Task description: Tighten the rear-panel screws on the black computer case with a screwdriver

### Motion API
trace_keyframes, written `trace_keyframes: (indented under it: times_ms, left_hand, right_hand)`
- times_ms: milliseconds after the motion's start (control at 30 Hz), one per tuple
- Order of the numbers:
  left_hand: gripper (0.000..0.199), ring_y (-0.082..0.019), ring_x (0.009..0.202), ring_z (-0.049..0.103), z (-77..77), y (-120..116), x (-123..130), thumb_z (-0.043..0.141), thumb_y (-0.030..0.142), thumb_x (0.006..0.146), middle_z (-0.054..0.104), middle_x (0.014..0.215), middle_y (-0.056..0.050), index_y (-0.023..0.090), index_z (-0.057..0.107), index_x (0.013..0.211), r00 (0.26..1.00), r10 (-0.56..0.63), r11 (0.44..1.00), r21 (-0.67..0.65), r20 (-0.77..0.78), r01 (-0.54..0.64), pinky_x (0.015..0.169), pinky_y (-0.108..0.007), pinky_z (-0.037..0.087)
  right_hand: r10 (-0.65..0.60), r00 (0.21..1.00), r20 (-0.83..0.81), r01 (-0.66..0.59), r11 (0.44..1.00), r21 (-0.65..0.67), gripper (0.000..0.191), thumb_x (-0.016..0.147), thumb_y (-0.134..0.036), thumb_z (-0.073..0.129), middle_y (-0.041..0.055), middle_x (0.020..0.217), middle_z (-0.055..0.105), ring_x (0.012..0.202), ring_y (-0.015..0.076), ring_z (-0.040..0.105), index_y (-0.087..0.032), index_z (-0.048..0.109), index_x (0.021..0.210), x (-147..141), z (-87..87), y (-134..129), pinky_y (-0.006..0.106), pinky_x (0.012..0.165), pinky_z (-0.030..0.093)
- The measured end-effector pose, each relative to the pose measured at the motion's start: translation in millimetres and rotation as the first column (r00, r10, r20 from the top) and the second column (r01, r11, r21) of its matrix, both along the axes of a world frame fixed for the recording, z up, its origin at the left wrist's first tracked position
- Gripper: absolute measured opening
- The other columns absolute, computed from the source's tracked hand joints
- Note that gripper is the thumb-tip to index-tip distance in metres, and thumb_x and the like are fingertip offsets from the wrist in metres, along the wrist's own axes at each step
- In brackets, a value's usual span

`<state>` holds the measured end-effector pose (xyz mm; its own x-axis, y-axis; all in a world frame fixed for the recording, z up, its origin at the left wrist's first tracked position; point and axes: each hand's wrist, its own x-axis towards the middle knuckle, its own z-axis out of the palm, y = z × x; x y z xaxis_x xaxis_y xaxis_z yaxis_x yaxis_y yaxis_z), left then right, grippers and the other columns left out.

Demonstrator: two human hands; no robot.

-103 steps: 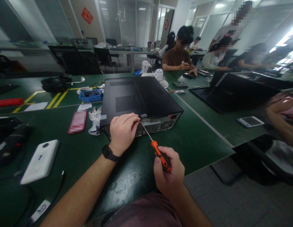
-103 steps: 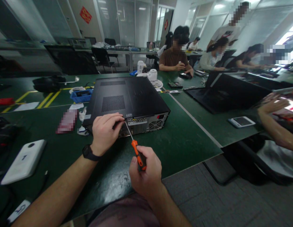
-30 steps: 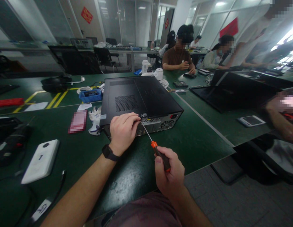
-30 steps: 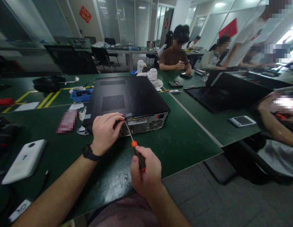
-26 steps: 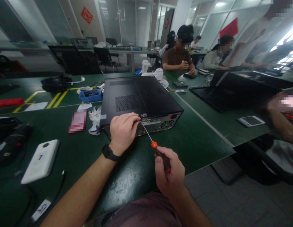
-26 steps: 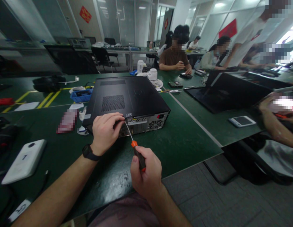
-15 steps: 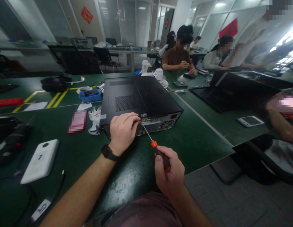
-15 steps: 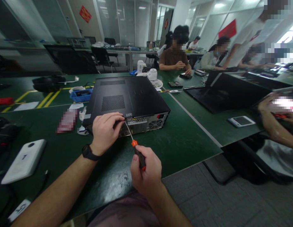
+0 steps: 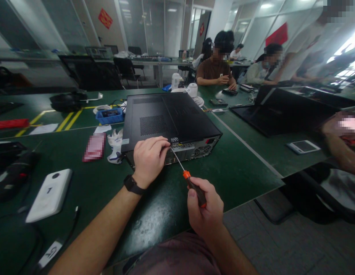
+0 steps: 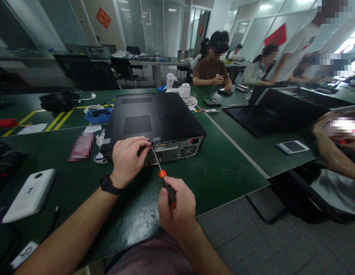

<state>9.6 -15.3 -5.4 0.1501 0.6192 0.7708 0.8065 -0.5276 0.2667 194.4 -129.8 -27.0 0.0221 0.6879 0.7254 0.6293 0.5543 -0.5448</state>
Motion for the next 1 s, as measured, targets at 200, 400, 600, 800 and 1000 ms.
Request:
trace_keyframes:
  times_ms: [200,400,600,800,1000]
  left_hand:
    - [0.008,-0.022,0.106,0.074,0.7,0.1,-0.3,0.063,0.024,0.099,0.08,0.113,-0.002,0.025,0.071,0.098,1.0,-0.002,1.0,0.009,-0.018,0.003,0.087,-0.041,0.046]
    - [0.007,-0.022,0.107,0.074,0.0,0.2,-0.5,0.063,0.024,0.099,0.079,0.113,-0.002,0.025,0.07,0.098,1.0,0.003,1.0,0.01,-0.028,-0.003,0.087,-0.041,0.046]
    - [0.006,-0.023,0.107,0.073,-1.1,-0.1,-1.3,0.063,0.024,0.098,0.079,0.114,-0.002,0.025,0.069,0.099,0.999,0.008,1.0,0.006,-0.033,-0.008,0.088,-0.042,0.046]
    - [0.006,-0.022,0.107,0.073,-0.2,-0.7,-1.1,0.063,0.024,0.099,0.079,0.114,-0.002,0.025,0.069,0.099,0.999,0.001,1.0,0.024,-0.032,0.0,0.088,-0.041,0.045]
    - [0.006,-0.022,0.108,0.073,-0.5,-0.1,-1.1,0.063,0.023,0.099,0.079,0.114,-0.002,0.025,0.069,0.099,1.0,-0.004,1.0,0.025,-0.028,0.005,0.088,-0.04,0.045]
  right_hand:
    - [0.01,1.0,0.0,-0.01,1.0,0.004,0.025,0.095,-0.018,0.055,0.0036,0.091,0.073,0.075,0.0172,0.073,-0.022,0.059,0.119,1.1,-1.3,0.2,0.031,0.068,0.061]
    - [-0.002,1.0,0.007,0.002,1.0,0.007,0.026,0.095,-0.018,0.054,0.0039,0.093,0.074,0.077,0.0181,0.074,-0.023,0.059,0.119,1.1,-2.5,-0.4,0.031,0.068,0.061]
    - [0.007,1.0,-0.019,-0.007,1.0,-0.015,0.025,0.095,-0.018,0.055,0.0042,0.093,0.073,0.077,0.0175,0.073,-0.022,0.06,0.119,0.4,-3.5,-0.2,0.031,0.069,0.062]
    - [-0.008,0.999,-0.033,0.007,1.0,-0.021,0.024,0.095,-0.018,0.055,0.0036,0.092,0.074,0.074,0.017,0.074,-0.022,0.06,0.118,-1.2,-1.7,-0.4,0.031,0.068,0.062]
    - [-0.015,0.999,-0.036,0.014,0.999,-0.03,0.024,0.096,-0.018,0.055,0.0038,0.093,0.074,0.074,0.0163,0.074,-0.022,0.06,0.119,-1.0,-2.8,-0.6,0.029,0.067,0.061]
